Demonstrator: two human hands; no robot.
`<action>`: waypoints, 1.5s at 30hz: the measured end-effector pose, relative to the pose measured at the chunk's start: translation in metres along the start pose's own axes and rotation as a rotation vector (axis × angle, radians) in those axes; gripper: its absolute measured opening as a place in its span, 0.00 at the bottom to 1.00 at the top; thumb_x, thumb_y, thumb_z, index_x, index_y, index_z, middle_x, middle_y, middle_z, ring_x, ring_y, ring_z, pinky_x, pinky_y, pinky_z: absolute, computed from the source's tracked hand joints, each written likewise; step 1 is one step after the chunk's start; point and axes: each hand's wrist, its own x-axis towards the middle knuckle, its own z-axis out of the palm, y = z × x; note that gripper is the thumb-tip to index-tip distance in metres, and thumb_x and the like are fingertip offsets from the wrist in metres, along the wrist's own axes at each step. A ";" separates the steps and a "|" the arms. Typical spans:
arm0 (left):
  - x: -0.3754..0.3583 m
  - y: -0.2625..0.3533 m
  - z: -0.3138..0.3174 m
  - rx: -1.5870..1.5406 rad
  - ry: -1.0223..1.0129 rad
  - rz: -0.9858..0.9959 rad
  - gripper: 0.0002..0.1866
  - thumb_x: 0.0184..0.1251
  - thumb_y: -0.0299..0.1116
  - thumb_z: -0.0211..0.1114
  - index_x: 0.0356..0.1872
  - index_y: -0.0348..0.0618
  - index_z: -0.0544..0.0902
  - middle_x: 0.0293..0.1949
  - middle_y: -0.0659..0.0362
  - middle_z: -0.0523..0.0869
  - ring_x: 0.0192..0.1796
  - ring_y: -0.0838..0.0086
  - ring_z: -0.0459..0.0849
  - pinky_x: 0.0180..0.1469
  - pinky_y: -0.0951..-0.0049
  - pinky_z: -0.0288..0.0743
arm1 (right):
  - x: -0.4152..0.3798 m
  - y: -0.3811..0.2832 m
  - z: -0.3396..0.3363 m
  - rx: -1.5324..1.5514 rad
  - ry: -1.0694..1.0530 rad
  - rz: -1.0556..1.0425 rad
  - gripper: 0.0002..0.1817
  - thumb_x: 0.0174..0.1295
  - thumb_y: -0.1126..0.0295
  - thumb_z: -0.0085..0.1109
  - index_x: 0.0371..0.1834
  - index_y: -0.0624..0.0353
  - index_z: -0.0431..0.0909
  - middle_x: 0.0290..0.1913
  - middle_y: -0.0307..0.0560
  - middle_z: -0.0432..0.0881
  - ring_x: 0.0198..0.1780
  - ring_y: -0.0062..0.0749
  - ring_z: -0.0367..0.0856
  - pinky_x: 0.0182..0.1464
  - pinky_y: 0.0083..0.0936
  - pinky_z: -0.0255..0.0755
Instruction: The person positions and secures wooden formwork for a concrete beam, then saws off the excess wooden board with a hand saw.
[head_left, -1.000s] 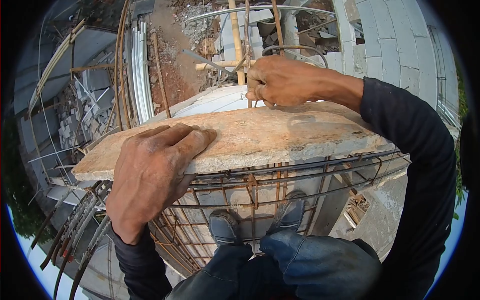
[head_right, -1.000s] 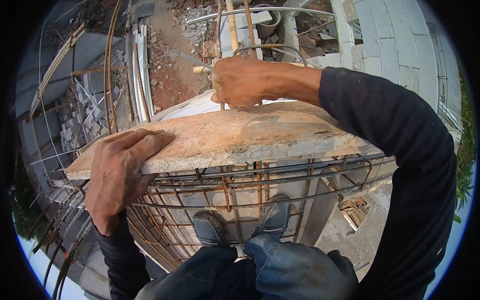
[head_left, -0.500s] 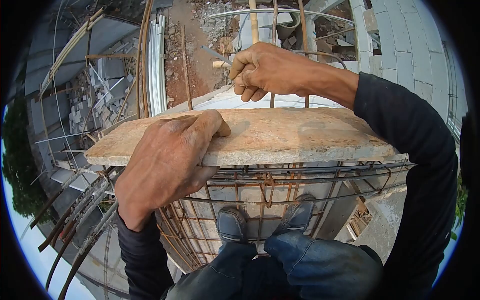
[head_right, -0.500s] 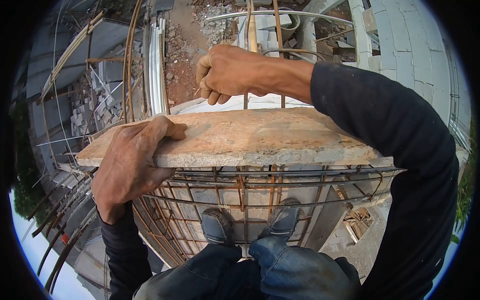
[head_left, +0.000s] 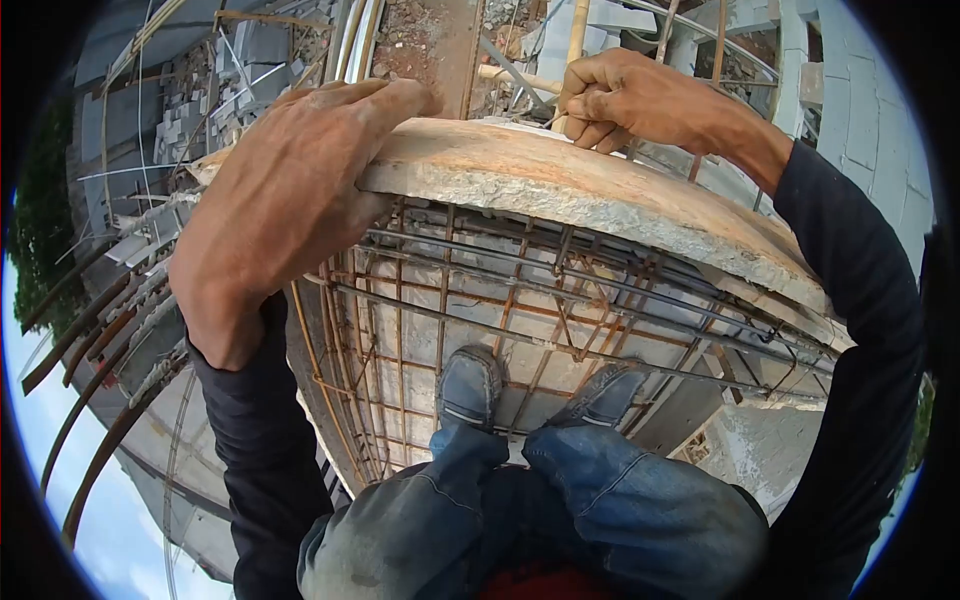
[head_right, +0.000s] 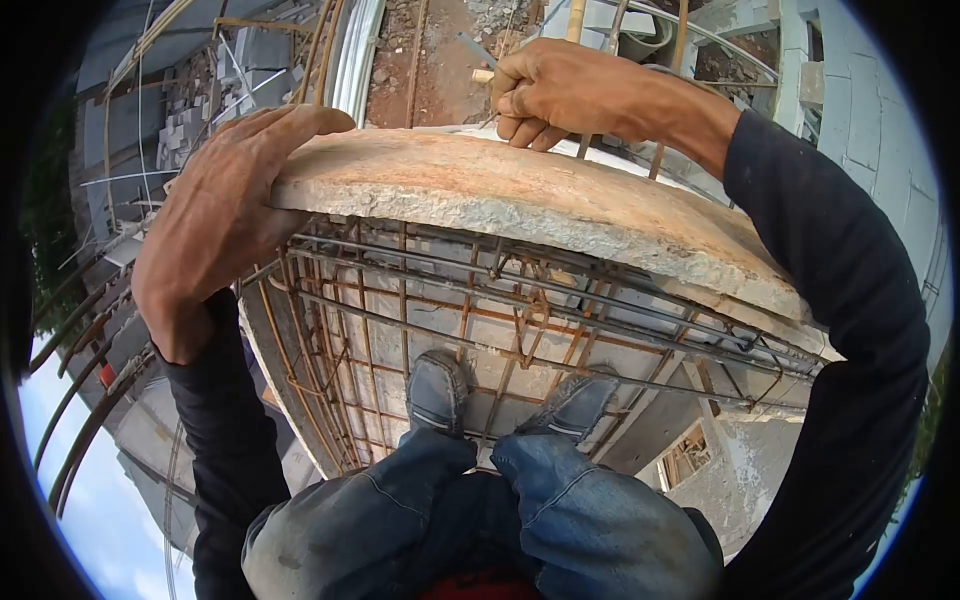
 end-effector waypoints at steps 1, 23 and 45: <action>-0.003 -0.003 0.004 -0.027 -0.029 -0.021 0.30 0.44 0.22 0.69 0.55 0.45 0.79 0.52 0.52 0.85 0.56 0.55 0.82 0.64 0.56 0.71 | 0.001 0.003 0.001 -0.024 0.010 -0.019 0.13 0.75 0.67 0.42 0.43 0.65 0.74 0.38 0.53 0.82 0.39 0.33 0.86 0.44 0.23 0.84; -0.016 -0.006 -0.009 -0.146 -0.045 -0.167 0.24 0.44 0.19 0.58 0.48 0.39 0.81 0.50 0.47 0.83 0.57 0.52 0.78 0.66 0.56 0.63 | 0.056 -0.030 0.015 -0.013 0.005 0.078 0.12 0.72 0.69 0.47 0.41 0.67 0.78 0.37 0.52 0.84 0.35 0.35 0.88 0.34 0.24 0.85; -0.015 -0.006 -0.007 -0.161 0.016 -0.173 0.19 0.46 0.18 0.57 0.45 0.38 0.79 0.48 0.49 0.83 0.56 0.54 0.77 0.63 0.57 0.64 | 0.080 -0.022 0.028 -0.467 -0.052 -0.170 0.12 0.68 0.74 0.42 0.37 0.65 0.78 0.27 0.51 0.85 0.29 0.38 0.86 0.35 0.38 0.79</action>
